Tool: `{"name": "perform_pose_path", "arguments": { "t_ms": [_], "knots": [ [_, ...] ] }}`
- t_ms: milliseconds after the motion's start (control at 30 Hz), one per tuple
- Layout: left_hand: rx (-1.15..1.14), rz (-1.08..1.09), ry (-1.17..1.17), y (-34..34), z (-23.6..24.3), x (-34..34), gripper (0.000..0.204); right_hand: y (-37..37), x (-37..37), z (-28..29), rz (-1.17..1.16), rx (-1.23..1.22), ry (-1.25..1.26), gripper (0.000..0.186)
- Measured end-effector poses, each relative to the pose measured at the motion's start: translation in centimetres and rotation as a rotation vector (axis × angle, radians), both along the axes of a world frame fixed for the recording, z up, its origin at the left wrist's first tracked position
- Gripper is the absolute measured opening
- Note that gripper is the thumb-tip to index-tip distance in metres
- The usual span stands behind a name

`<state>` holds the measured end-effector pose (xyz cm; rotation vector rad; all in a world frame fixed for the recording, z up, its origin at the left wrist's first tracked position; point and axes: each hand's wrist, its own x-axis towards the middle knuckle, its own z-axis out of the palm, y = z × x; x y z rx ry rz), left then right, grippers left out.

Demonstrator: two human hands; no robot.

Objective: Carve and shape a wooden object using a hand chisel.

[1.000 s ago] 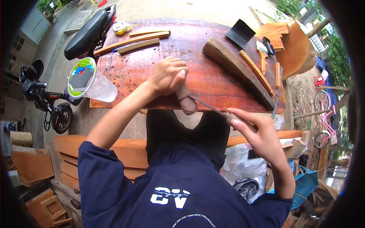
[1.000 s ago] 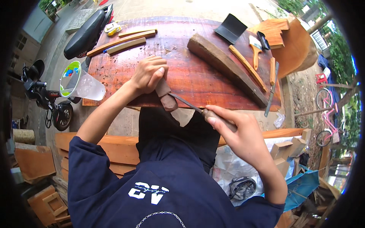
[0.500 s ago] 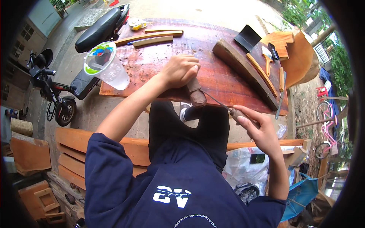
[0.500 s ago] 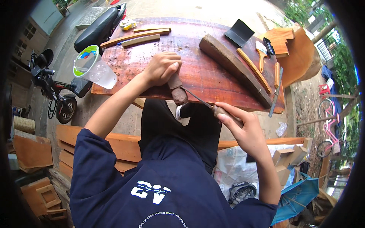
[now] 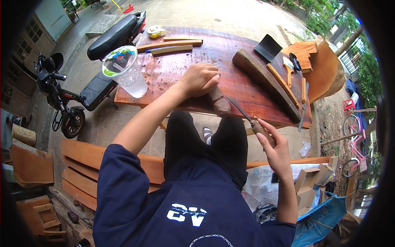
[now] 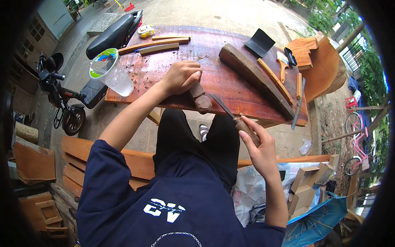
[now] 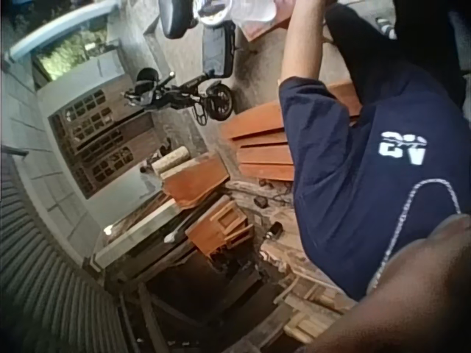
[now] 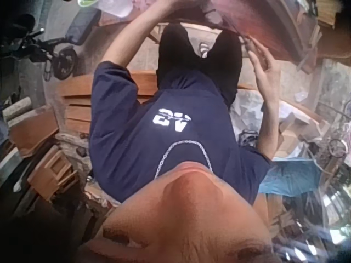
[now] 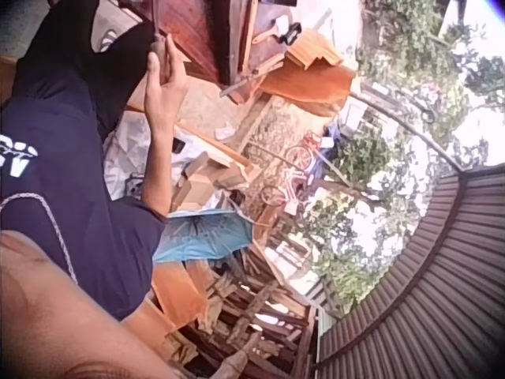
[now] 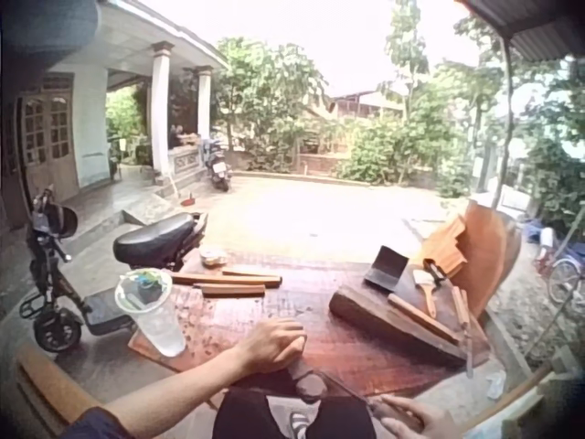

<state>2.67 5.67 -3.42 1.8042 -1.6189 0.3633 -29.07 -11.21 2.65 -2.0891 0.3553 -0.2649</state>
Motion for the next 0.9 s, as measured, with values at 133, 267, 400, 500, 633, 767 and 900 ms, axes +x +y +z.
{"name": "perform_pose_path", "arguments": {
  "t_ms": [133,267,400,500,633,767,900],
  "knots": [
    [-0.028,0.028,-0.043,0.0,0.2,-0.3,0.034,-0.6,0.6,-0.8,-0.007,-0.176,-0.104,0.042],
    [-0.043,0.097,-0.037,0.7,0.2,-1.0,0.034,-1.0,1.9,-0.8,0.038,-0.278,-0.12,0.045],
    [-0.032,0.229,-0.07,1.1,0.6,-2.1,0.032,-0.8,3.5,-1.4,0.069,-0.256,-0.149,0.047],
    [-0.018,0.27,-0.086,2.0,1.2,-2.9,0.03,-0.3,4.6,-1.9,0.089,-0.252,-0.181,0.048],
    [0.058,0.254,-0.055,3.7,1.8,-3.5,0.029,0.1,5.8,-2.2,0.111,-0.272,-0.191,0.05],
    [0.051,0.286,-0.078,5.0,1.8,-3.8,0.04,0.0,6.9,-2.1,0.14,-0.299,-0.208,0.051],
    [0.122,0.331,-0.003,6.1,1.3,-4.0,0.051,-0.2,8.0,-2.3,0.134,-0.366,-0.239,0.052]
  ]
}}
